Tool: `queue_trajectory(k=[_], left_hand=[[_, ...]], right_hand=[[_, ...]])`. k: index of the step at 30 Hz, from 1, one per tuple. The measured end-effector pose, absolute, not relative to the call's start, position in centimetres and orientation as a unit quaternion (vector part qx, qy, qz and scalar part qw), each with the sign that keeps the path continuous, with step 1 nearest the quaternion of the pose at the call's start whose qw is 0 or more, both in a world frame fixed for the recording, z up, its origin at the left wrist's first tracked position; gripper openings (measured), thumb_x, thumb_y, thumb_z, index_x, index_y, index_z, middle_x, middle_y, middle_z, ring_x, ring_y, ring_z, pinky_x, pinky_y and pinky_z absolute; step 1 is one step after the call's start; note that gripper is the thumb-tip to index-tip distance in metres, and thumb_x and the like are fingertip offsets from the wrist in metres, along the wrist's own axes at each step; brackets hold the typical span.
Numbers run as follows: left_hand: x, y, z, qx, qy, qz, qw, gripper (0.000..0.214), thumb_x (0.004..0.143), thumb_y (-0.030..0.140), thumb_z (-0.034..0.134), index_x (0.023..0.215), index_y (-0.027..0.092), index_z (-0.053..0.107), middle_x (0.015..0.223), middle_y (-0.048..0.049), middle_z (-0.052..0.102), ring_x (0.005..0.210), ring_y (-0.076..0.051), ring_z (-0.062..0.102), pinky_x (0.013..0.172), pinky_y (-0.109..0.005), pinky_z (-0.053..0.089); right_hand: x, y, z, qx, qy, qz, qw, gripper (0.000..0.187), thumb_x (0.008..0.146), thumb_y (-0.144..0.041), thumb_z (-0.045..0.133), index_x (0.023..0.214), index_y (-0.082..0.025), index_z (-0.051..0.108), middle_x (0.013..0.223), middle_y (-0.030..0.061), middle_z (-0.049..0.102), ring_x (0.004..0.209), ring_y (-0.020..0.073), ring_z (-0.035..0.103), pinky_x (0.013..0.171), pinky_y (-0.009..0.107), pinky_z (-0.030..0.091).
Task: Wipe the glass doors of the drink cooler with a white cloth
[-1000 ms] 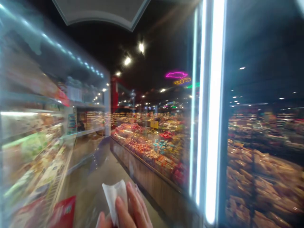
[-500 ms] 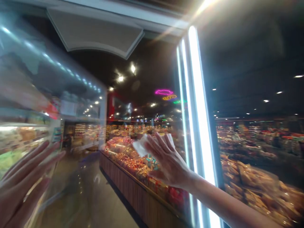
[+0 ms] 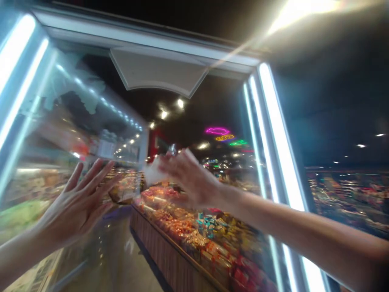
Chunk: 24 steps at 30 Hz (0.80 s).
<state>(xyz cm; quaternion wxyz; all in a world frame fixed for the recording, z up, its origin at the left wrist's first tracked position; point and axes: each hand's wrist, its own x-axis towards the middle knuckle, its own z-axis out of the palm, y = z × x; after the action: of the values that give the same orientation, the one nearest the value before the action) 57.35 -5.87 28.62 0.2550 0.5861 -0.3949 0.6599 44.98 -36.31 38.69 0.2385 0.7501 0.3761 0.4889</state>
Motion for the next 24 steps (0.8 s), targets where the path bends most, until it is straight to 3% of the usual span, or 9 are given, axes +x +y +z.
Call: queue_trajectory(k=[2,4,8,12,14,17,19,22,24], left_hand=[[59.4,-4.9,30.4,0.604,-0.410,0.660,0.175,0.044,0.102,0.043,0.048,0.144,0.031,0.055,0.168,0.0085,0.036,0.157,-0.027,0.028,0.130,-0.058,0.009],[60.5,-3.9,31.2,0.606,-0.401,0.671,0.143,0.047,0.104,0.039,0.046,0.150,0.029,0.048,0.171,0.0053,0.026,0.159,-0.031,0.020,0.128,-0.063,0.006],[60.7,-2.4,31.7,0.605,-0.382,0.680,0.163,0.047,0.105,0.037,0.045,0.151,0.027,0.046,0.170,0.0025,0.029,0.157,-0.034,0.024,0.126,-0.067,0.009],[60.6,-1.9,32.1,0.606,-0.355,0.691,0.172,0.047,0.106,0.033,0.043,0.152,0.025,0.045,0.170,-0.0008,0.032,0.156,-0.035,0.025,0.125,-0.067,0.010],[60.8,-1.9,32.1,0.614,-0.349,0.686,0.175,0.047,0.106,0.030,0.041,0.153,0.026,0.043,0.170,-0.0009,0.031,0.157,-0.035,0.024,0.126,-0.067,0.009],[61.1,-2.0,31.8,0.621,-0.342,0.686,0.164,0.051,0.106,0.030,0.040,0.157,0.028,0.038,0.171,-0.0013,0.029,0.158,-0.035,0.021,0.127,-0.066,0.008],[61.2,-2.1,31.6,0.614,-0.336,0.698,0.149,0.055,0.106,0.031,0.039,0.160,0.029,0.032,0.171,-0.0027,0.028,0.159,-0.033,0.018,0.129,-0.064,0.008],[61.1,-2.2,31.4,0.602,-0.328,0.715,0.136,0.061,0.105,0.032,0.038,0.164,0.032,0.020,0.173,-0.0038,0.023,0.161,-0.031,0.013,0.130,-0.063,0.006],[60.9,-2.0,31.4,0.601,-0.322,0.718,0.140,0.064,0.105,0.031,0.037,0.165,0.034,0.013,0.173,-0.0031,0.021,0.161,-0.031,0.010,0.130,-0.063,0.006]], right_hand=[[45.9,-35.2,42.0,0.751,0.239,0.572,0.224,0.079,0.104,-0.067,0.033,0.166,-0.019,0.018,0.173,0.0115,0.021,0.160,0.0362,0.015,0.128,0.068,0.003],[46.8,-33.7,42.6,0.745,0.205,0.576,0.266,0.089,0.101,-0.072,0.035,0.166,-0.016,0.011,0.175,0.0113,0.014,0.162,0.0361,0.005,0.129,0.068,0.004],[48.3,-31.1,40.5,0.725,0.345,0.441,0.400,0.103,0.092,-0.082,0.046,0.166,-0.018,0.015,0.173,0.0070,0.026,0.162,0.0276,0.012,0.133,0.058,0.009],[49.1,-30.0,42.7,0.743,0.234,0.548,0.304,0.089,0.101,-0.075,0.029,0.167,-0.019,0.007,0.175,0.0102,0.014,0.162,0.0322,0.006,0.130,0.064,0.006],[49.4,-29.3,42.6,0.740,0.220,0.570,0.281,0.090,0.101,-0.077,0.025,0.167,-0.019,0.006,0.175,0.0106,0.011,0.162,0.0343,0.004,0.129,0.066,0.004],[49.8,-27.9,40.5,0.729,0.332,0.469,0.373,0.097,0.096,-0.083,0.031,0.165,-0.017,0.014,0.174,0.0064,0.020,0.162,0.0289,0.007,0.132,0.060,0.000],[50.2,-27.2,40.8,0.723,0.356,0.437,0.399,0.093,0.097,-0.081,0.032,0.165,-0.019,0.017,0.174,0.0043,0.023,0.162,0.0265,0.010,0.132,0.056,-0.002],[51.2,-26.2,44.9,0.740,0.245,0.549,0.303,0.083,0.103,-0.073,0.021,0.166,-0.018,0.015,0.175,0.0090,0.015,0.161,0.0355,0.006,0.127,0.067,0.000],[52.0,-25.0,46.8,0.738,0.175,0.601,0.252,0.087,0.103,-0.074,0.019,0.166,-0.014,0.013,0.175,0.0134,0.009,0.160,0.0417,0.002,0.124,0.073,0.002]])
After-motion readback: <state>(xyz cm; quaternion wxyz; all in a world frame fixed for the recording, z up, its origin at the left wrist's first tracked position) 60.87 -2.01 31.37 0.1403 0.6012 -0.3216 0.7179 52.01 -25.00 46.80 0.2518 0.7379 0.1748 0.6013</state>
